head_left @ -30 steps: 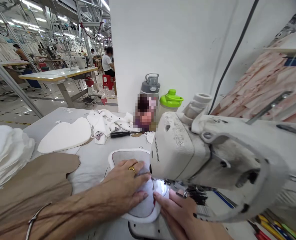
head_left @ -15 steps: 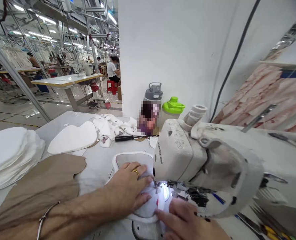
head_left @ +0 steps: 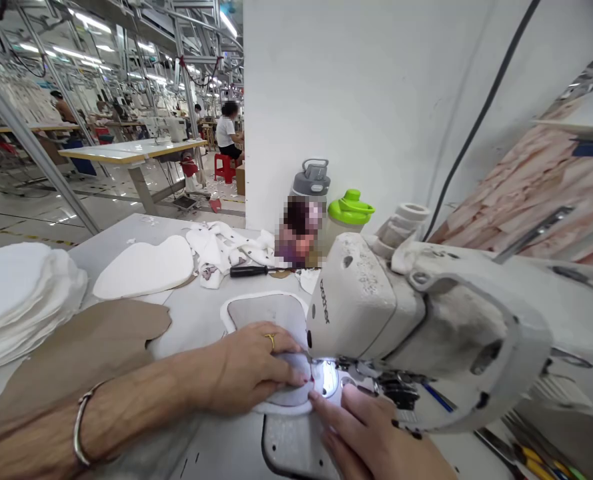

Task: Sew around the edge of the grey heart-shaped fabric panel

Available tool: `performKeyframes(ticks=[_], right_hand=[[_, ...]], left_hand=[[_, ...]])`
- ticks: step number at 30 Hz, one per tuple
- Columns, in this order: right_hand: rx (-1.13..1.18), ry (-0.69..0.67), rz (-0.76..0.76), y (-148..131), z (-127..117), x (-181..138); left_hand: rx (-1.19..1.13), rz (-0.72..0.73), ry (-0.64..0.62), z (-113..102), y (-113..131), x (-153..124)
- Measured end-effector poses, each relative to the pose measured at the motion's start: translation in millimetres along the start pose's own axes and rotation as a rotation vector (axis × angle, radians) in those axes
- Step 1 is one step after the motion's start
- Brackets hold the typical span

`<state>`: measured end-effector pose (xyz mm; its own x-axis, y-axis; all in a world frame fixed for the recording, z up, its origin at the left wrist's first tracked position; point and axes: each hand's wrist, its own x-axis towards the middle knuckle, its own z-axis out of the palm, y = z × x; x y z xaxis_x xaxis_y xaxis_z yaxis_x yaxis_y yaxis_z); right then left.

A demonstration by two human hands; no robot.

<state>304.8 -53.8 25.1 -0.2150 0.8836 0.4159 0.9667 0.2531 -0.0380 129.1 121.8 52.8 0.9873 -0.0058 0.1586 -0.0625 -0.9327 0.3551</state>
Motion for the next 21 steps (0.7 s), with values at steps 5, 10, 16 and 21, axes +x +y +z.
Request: performKeyframes(ticks=[5,10,16,21], right_hand=[[0.060,0.015,0.046,2.2,-1.0,3.8],[0.076,0.069,0.033,4.1,-1.3,6.1],[0.136,0.016,0.047,0.0,-5.0,8.0],[0.136,0.014,0.045,-2.0,-2.8,7.9]], left_hand=[[0.046,-0.087,0.016,9.0,0.0,-0.8],[0.198,-0.326,-0.027,24.0,22.5,2.5],[0.303,-0.402,-0.038,27.5,42.5,5.5],[0.247,-0.281,-0.078,9.9,26.4,-2.7]])
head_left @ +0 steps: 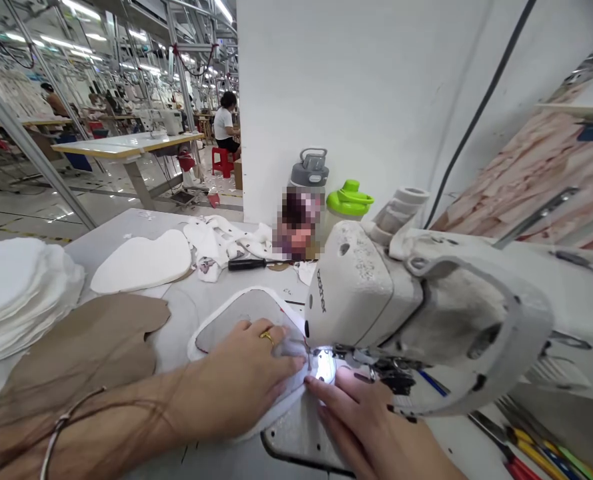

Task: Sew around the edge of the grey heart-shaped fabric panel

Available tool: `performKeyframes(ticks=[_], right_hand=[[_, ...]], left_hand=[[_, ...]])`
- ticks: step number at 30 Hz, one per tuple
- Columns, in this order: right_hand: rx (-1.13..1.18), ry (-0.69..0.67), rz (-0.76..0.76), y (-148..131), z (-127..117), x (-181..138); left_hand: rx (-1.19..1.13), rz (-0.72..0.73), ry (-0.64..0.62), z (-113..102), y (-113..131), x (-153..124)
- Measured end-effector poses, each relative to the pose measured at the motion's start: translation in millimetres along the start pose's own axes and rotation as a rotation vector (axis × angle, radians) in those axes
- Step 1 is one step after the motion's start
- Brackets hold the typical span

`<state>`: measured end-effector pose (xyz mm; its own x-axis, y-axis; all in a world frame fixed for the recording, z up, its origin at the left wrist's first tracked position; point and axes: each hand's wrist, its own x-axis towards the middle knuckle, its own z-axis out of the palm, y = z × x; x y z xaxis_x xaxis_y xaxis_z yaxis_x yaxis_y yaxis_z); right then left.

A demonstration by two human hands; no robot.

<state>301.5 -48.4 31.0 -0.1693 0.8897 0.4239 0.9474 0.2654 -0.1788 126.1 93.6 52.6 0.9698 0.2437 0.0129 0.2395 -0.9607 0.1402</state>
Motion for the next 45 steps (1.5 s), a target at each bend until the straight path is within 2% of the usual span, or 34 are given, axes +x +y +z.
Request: performKeyframes(ticks=[3,8,12,15,19,23,26,31,36,38,40,45], right_hand=[[0.019,-0.012,0.009,-0.2,0.0,-0.9],[0.018,0.038,0.026,2.1,0.4,-3.8],[0.024,0.001,0.016,3.9,3.9,-5.0],[0.017,0.000,0.044,3.7,5.9,-3.5],[0.028,0.056,0.027,1.6,-1.8,2.3],[0.163,-0.058,-0.014,-0.4,-12.7,4.2],[0.185,-0.074,0.038,-0.7,-10.8,1.8],[0.139,-0.037,0.097,-0.4,-3.9,-1.8],[0.092,-0.140,0.006,2.7,-4.2,-6.4],[0.054,-0.126,0.012,2.5,-3.8,-7.2],[0.042,-0.070,0.033,1.0,-3.6,-6.0],[0.034,0.005,0.023,-1.8,-4.6,1.7]], left_hand=[[0.000,0.093,-0.021,-5.0,-10.6,-1.6],[0.026,-0.077,-0.105,-4.1,5.9,-1.6],[0.051,-0.123,-0.055,7.7,23.3,-1.1],[0.005,-0.138,-0.019,13.1,26.2,-1.3],[-0.097,-0.113,-0.088,2.3,19.4,-5.4],[-0.107,-0.032,-0.165,-12.5,11.5,-10.1],[-0.064,-0.054,-0.147,-13.1,11.3,-8.8],[-0.029,-0.099,-0.127,-1.4,12.9,-4.5],[0.009,-0.098,-0.030,13.1,10.1,-3.2],[0.002,-0.103,0.018,16.9,8.2,-1.5],[-0.038,-0.077,0.046,18.0,5.0,1.0],[-0.129,0.151,0.041,11.0,-8.0,4.1]])
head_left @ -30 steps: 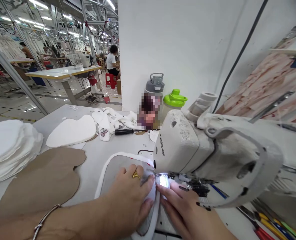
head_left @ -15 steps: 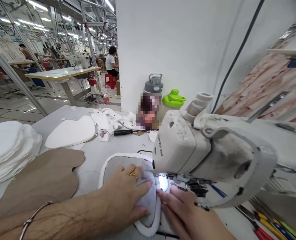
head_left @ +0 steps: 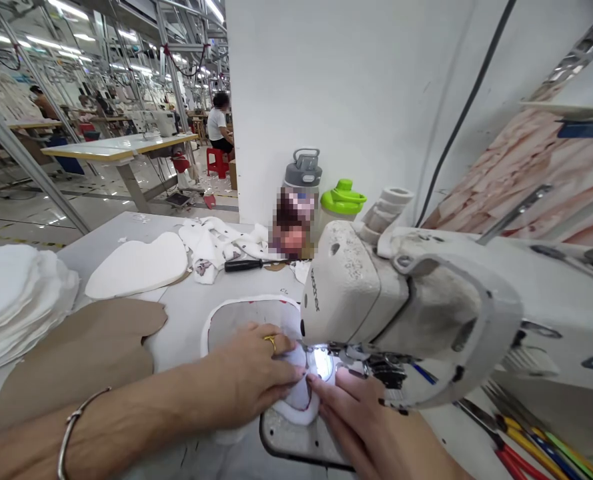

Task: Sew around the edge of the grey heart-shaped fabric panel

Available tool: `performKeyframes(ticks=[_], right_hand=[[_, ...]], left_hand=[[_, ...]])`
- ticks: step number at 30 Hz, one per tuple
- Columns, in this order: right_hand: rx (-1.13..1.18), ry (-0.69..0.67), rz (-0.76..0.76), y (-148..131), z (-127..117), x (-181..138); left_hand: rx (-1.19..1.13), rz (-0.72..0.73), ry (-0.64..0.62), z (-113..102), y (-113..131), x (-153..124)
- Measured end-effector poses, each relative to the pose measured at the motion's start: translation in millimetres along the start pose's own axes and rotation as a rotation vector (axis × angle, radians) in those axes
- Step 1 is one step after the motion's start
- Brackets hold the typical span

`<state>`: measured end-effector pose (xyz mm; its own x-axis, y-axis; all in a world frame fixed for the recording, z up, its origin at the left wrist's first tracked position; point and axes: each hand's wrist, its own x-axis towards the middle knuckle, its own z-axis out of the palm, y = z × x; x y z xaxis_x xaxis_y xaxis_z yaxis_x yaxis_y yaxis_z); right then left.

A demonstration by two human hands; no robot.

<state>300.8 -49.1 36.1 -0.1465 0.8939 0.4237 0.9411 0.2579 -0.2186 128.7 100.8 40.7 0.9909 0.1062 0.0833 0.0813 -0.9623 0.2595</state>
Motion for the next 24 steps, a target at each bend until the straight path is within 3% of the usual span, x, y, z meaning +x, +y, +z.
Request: performKeyframes(ticks=[8,13,18,24], right_hand=[[0.085,-0.040,0.003,0.9,-2.9,0.7],[-0.053,-0.035,0.020,2.1,3.5,-3.0],[-0.015,-0.033,0.003,1.1,1.5,0.6],[-0.054,-0.016,0.021,0.5,3.5,-1.4]], left_hand=[[0.063,0.020,0.059,1.6,-10.3,-2.0],[0.088,0.000,0.073,6.0,-15.4,0.9],[0.140,-0.050,0.150,9.4,-11.8,3.6],[0.226,-0.201,0.037,3.3,5.3,8.3]])
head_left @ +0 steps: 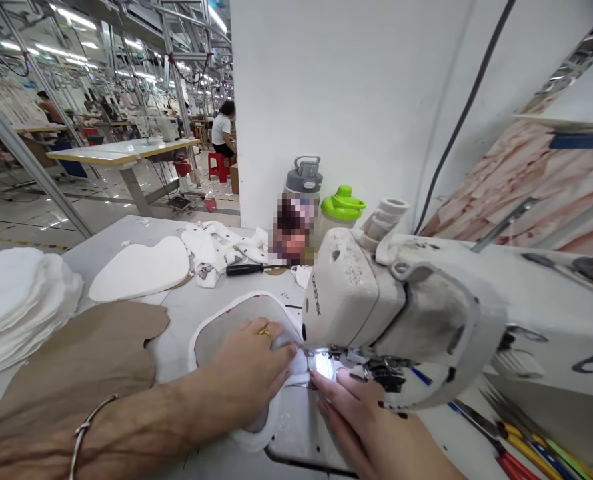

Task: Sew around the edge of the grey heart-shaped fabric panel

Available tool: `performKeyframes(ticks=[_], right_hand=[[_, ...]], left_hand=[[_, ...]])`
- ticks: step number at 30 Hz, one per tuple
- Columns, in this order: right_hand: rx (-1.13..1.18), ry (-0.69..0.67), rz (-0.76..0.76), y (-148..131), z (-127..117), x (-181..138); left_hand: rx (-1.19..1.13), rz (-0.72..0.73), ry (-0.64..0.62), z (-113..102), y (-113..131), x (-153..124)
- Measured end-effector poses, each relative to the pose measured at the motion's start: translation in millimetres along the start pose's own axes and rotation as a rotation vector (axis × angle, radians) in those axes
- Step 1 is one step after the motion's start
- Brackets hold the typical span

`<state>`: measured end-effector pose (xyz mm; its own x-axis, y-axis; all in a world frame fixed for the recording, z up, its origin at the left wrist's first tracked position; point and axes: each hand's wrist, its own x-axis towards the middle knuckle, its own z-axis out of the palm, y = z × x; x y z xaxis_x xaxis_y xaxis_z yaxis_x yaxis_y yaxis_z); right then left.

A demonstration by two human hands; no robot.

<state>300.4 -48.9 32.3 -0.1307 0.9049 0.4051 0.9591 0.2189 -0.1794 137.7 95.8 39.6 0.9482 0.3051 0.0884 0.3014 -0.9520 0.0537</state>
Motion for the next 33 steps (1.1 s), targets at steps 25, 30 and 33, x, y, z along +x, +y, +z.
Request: performKeyframes(ticks=[25,30,33], right_hand=[[-0.013,-0.006,-0.009,4.8,3.2,-0.6],[-0.037,-0.045,0.000,7.0,4.5,-4.8],[-0.007,-0.083,-0.030,4.0,-4.5,-3.8]], left_hand=[[-0.003,-0.021,-0.159,-11.9,20.9,-16.4],[-0.102,-0.070,-0.198,-18.5,19.4,-17.3],[-0.160,-0.025,-0.232,-30.3,10.9,-19.1]])
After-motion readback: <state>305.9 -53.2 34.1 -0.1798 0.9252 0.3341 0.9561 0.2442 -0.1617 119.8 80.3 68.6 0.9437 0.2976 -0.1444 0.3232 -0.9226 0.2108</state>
